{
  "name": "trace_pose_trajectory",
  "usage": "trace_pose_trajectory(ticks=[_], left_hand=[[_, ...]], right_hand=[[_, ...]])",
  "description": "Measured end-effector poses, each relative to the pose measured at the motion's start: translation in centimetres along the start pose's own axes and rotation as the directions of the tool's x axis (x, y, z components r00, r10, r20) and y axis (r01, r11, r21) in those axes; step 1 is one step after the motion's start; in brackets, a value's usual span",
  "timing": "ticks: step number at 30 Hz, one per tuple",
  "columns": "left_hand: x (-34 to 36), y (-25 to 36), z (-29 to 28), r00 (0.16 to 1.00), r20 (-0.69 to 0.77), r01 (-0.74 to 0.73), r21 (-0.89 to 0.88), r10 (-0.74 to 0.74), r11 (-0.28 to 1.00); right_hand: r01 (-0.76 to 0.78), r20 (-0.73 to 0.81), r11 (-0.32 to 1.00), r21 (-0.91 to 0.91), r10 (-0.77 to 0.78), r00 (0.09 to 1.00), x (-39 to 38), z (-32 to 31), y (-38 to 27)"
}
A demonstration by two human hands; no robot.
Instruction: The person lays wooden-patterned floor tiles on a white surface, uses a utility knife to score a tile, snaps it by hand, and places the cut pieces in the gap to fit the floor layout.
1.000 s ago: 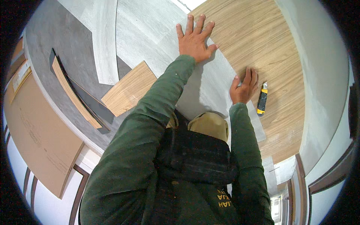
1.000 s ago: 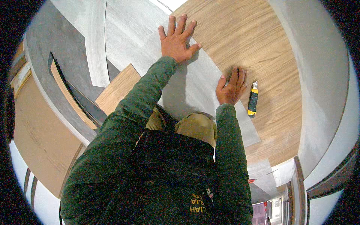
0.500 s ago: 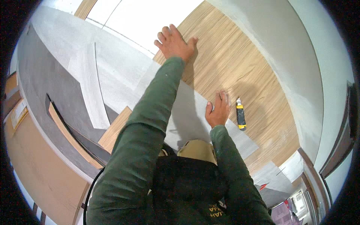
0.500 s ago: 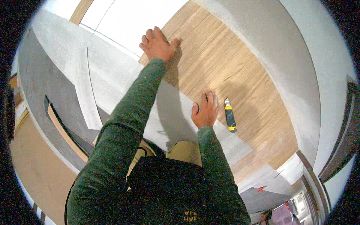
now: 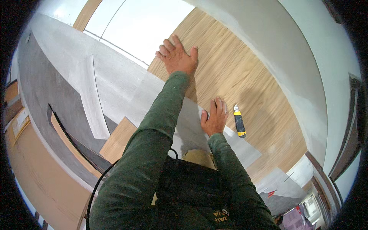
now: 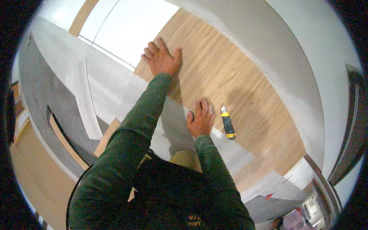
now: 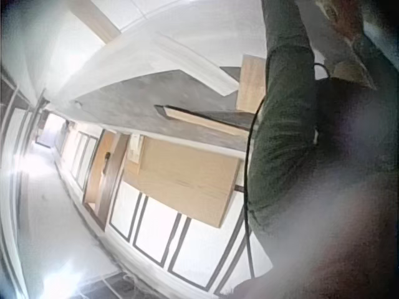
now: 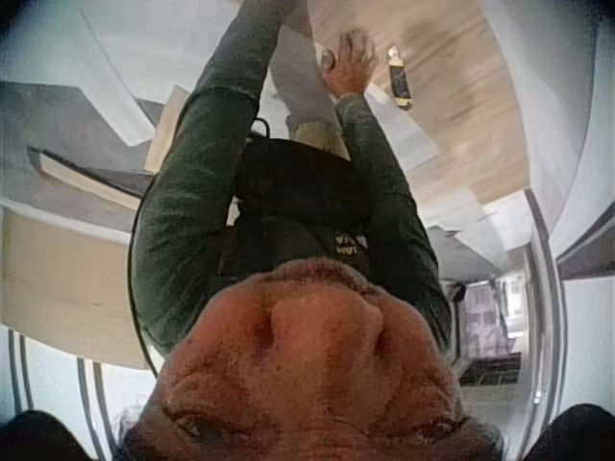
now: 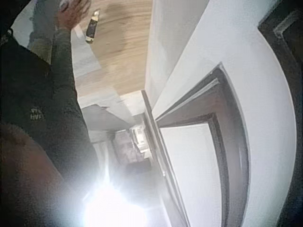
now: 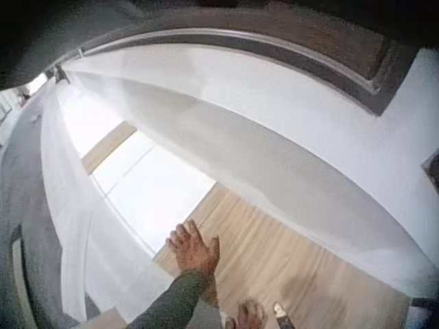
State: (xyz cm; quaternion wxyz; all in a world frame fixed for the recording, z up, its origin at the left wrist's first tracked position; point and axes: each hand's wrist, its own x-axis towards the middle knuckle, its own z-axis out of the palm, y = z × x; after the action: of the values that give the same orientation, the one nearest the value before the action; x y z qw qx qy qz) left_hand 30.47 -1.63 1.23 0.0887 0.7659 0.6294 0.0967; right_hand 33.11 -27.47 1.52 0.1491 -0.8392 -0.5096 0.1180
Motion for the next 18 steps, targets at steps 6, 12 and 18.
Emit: trace_pose_trajectory(ticks=[6,12,18], left_hand=[[-3.8,-1.2,0.2,0.969,0.033,-0.243,-0.024,0.244,0.970],[-6.8,-1.9,0.5,0.928,0.112,-0.356,-0.017,0.355,0.934],[-1.8,3.0,2.0,0.872,0.172,-0.453,-0.074,0.459,0.889]], right_hand=[[-0.016,0.012,1.000,-0.008,0.016,1.000,0.1,0.0,0.0],[-0.001,-0.012,1.000,-0.026,0.001,1.000,0.0,0.2,0.1],[-0.014,0.028,1.000,-0.010,0.014,1.000,0.2,0.1,-0.1]])
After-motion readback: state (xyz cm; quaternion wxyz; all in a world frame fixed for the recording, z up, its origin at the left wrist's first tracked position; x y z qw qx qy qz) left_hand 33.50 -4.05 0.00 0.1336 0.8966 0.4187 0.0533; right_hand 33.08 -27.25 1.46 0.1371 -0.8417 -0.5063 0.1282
